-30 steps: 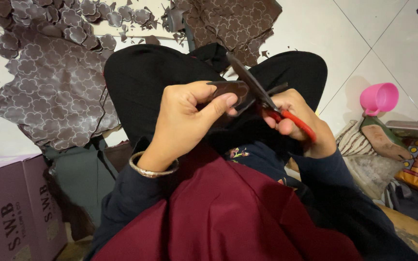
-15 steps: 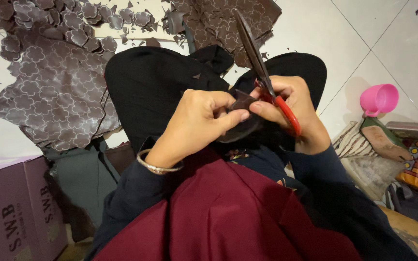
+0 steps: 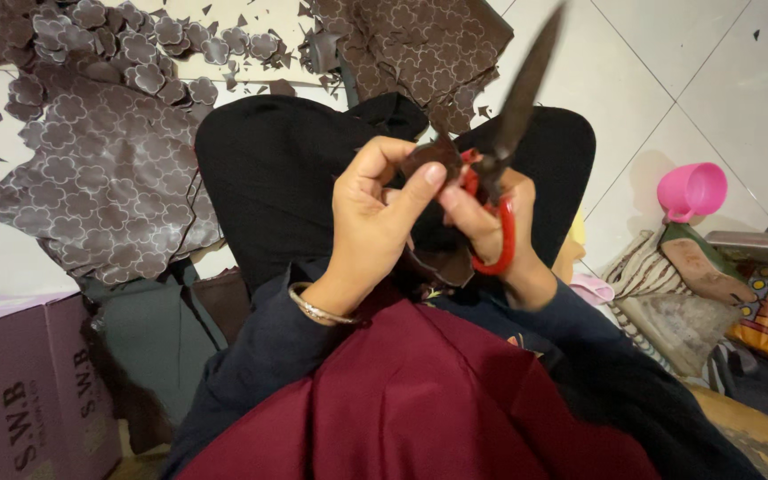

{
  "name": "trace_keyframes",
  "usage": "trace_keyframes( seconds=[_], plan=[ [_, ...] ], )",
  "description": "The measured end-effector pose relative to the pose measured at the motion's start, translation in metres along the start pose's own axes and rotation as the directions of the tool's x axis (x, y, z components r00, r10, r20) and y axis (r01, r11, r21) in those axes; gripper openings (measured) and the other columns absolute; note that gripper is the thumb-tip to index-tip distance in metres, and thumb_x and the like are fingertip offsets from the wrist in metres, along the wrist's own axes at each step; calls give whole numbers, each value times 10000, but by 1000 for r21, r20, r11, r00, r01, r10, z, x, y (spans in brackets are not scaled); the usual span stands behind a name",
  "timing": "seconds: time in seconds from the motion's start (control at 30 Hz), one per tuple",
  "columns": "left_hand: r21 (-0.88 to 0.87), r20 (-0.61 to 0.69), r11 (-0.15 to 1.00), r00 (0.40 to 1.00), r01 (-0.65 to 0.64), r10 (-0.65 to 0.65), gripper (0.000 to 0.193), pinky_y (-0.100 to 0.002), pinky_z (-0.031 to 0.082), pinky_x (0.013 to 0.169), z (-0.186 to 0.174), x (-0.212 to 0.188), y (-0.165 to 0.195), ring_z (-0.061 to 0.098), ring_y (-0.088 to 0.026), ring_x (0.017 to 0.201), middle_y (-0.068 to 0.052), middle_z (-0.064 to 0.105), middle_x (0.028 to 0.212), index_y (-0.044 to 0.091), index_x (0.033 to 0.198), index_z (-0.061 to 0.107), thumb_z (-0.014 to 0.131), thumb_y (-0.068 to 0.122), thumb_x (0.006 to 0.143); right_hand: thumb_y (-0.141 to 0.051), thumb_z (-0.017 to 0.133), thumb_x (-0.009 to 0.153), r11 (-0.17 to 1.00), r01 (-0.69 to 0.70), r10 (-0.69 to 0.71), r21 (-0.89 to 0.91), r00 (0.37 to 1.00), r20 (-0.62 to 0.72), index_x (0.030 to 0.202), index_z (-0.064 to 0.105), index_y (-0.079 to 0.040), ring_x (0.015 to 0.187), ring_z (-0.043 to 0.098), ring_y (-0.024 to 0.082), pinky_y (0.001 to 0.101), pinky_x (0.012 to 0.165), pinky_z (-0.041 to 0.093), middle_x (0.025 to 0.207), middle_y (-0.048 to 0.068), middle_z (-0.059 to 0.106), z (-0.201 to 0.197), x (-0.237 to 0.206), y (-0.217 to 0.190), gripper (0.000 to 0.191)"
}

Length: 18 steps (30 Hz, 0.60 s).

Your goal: The person sits cross-legged and uses red-handled scissors to cut cloud-shaped pieces from a brown patterned fabric. They hold the fabric with the left hand and cut along the outlines with the right hand, repeatedly trimming and separating shapes.

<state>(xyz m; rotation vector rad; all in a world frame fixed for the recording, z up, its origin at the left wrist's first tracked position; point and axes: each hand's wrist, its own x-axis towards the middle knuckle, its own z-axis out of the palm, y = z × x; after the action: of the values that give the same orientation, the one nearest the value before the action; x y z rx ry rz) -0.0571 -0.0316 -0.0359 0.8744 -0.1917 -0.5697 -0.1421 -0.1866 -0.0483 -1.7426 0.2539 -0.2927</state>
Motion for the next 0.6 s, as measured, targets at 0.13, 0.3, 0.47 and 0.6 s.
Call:
trace_keyframes(
  seconds=[0.13,0.3,0.47,0.6],
  plan=[
    [88,-53,995,997,-43,48,159,-149,356,463,-3,0,2,489,43,577,-7,735,939,13,1080,641,727,101,979,-326,771,926,1000,13,-11,-25,994,106,995,665,-19,808,515,70,230,727,415,958,10,640,-5,-1,-1,333],
    [262,-70,953,982,-151,175,152,-156,352,509,-13,-2,15,465,48,608,12,726,930,-2,1094,702,757,96,992,-839,609,847,985,18,30,-172,962,272,1216,654,-39,862,480,66,231,767,397,951,-28,514,-34,4,-17,882],
    [421,-18,883,971,-208,238,173,-152,290,533,-17,-1,26,408,58,622,43,729,916,6,1127,753,776,88,977,-963,527,756,972,-59,153,-229,895,419,1183,648,-1,824,487,98,258,710,410,925,3,524,-33,6,-30,1059],
    [395,-8,905,985,-156,174,172,-152,298,521,-14,-1,29,419,60,606,52,739,888,14,1127,766,773,86,971,-987,509,744,979,-60,143,-196,883,447,1164,649,5,850,486,104,263,732,413,945,6,547,-25,6,-40,1087]
  ],
)
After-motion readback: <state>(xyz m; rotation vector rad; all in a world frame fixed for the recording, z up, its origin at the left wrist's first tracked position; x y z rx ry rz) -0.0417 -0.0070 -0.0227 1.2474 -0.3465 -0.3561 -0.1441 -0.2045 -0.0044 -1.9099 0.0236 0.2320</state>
